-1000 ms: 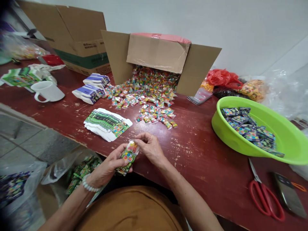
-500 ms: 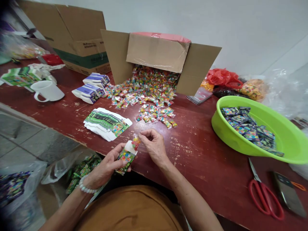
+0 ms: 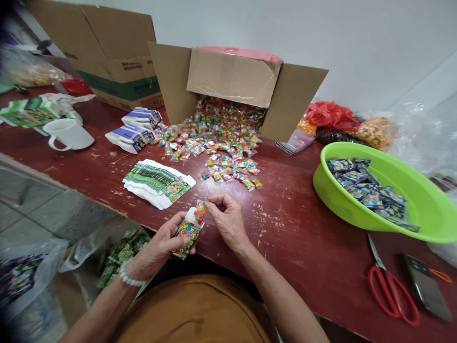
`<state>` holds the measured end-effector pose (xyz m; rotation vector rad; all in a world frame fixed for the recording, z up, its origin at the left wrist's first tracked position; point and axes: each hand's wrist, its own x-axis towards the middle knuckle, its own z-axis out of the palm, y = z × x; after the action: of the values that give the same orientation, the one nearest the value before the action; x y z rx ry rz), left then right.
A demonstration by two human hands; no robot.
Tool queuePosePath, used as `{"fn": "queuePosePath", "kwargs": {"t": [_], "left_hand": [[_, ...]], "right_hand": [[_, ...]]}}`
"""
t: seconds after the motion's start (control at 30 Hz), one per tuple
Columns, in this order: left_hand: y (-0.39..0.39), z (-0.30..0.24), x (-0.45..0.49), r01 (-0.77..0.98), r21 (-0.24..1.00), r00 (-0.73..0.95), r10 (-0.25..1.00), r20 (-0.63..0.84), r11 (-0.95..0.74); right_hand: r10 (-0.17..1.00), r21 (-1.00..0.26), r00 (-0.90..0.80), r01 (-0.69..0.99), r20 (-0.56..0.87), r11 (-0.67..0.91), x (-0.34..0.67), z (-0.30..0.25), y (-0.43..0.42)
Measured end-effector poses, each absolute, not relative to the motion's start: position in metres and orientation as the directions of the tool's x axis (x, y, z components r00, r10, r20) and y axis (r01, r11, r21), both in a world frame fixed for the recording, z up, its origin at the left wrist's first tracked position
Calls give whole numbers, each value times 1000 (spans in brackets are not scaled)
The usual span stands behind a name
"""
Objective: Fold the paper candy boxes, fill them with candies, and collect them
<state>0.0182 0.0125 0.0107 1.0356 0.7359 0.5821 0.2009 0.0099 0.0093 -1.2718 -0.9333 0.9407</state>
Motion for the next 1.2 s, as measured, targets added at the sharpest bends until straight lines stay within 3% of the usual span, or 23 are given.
{"fn": "queuePosePath", "kwargs": {"t": [0.33, 0.53, 0.7, 0.83, 0.9, 1.0, 1.07, 1.2], "left_hand": [[13, 10, 19, -105, 904, 619, 738, -267, 415], [13, 12, 23, -249, 823, 546, 776, -315, 510], [16, 12, 27, -365, 738, 515, 784, -347, 567], [16, 11, 30, -359, 749, 457, 805, -380, 557], [17, 11, 31, -381, 738, 424, 815, -395, 556], [19, 13, 33, -389, 702, 408, 795, -450, 597], [19, 14, 35, -394, 681, 398, 782, -479, 617], [16, 13, 40, -381, 764, 382, 841, -383, 521]], "right_hand": [[934, -998, 352, -7, 53, 59, 202, 10, 9], [964, -953, 171, 261, 205, 157, 205, 21, 0], [955, -960, 204, 224, 216, 170, 205, 21, 2], [977, -944, 19, 264, 210, 198, 196, 22, -1], [973, -941, -59, 247, 222, 230, 195, 23, -4], [982, -971, 40, 165, 184, 175, 196, 19, -6], [995, -998, 80, 44, 54, 50, 197, 14, -6], [987, -973, -42, -171, -152, -157, 189, 7, -5]]}}
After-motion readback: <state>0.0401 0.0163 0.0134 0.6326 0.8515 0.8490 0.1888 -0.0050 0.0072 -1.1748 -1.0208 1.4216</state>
